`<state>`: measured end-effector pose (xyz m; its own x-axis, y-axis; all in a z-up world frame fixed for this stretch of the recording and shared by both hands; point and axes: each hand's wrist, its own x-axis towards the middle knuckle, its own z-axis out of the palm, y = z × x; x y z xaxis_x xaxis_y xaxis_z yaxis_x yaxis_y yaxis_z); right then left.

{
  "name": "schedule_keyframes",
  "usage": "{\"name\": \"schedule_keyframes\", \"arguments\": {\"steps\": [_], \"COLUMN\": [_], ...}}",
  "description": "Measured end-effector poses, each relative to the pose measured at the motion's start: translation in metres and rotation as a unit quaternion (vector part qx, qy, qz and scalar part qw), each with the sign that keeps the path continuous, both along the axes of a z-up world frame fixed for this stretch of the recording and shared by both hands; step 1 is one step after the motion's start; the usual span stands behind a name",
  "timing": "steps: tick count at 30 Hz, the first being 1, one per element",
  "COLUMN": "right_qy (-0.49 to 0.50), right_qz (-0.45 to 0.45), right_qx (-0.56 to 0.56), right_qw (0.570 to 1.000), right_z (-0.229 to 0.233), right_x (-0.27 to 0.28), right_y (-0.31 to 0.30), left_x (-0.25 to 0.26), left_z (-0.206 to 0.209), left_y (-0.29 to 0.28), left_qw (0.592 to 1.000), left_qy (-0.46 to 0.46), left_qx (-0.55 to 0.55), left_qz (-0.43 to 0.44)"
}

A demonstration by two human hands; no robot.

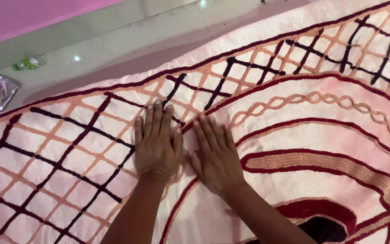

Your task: The person smooths out a large patterned blanket on a bed by hand and then begins folding it by pulling the edges towards the center.

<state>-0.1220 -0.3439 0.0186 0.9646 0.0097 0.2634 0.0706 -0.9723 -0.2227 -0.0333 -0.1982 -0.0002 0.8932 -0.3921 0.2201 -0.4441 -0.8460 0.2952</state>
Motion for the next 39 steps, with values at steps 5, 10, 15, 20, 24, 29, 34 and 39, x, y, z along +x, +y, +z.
{"name": "schedule_keyframes", "arguments": {"steps": [5, 10, 15, 20, 24, 29, 34, 39], "right_qy": [0.024, 0.010, 0.070, 0.051, 0.061, 0.028, 0.028, 0.022], "right_qz": [-0.005, -0.021, -0.051, -0.069, -0.055, -0.057, -0.061, -0.058], "right_qx": [-0.004, 0.032, 0.022, 0.008, -0.016, -0.010, -0.019, -0.030], "right_qw": [1.000, 0.999, 0.996, 0.996, 0.996, 0.998, 0.998, 0.998], "right_z": [-0.008, -0.009, -0.016, -0.022, -0.022, -0.019, -0.026, -0.021], "right_x": [-0.009, -0.066, -0.122, -0.125, -0.131, -0.132, -0.133, -0.130], "right_y": [0.000, 0.022, 0.045, 0.046, 0.052, 0.055, 0.053, 0.056], "left_x": [-0.002, -0.003, -0.002, -0.002, 0.004, 0.010, -0.077, -0.197], "left_z": [0.002, 0.000, -0.003, -0.010, -0.015, -0.011, -0.018, -0.003], "left_y": [0.002, 0.004, 0.004, 0.006, 0.016, 0.023, 0.035, 0.098], "left_qw": [1.000, 0.999, 0.998, 0.997, 0.995, 0.984, 0.983, 0.990], "left_qy": [0.000, -0.020, -0.027, -0.021, -0.003, 0.006, -0.132, -0.003], "left_qx": [-0.003, -0.036, -0.046, -0.069, -0.078, -0.139, -0.119, -0.144], "left_qz": [-0.002, -0.013, -0.015, -0.025, -0.057, -0.110, -0.052, 0.002]}}
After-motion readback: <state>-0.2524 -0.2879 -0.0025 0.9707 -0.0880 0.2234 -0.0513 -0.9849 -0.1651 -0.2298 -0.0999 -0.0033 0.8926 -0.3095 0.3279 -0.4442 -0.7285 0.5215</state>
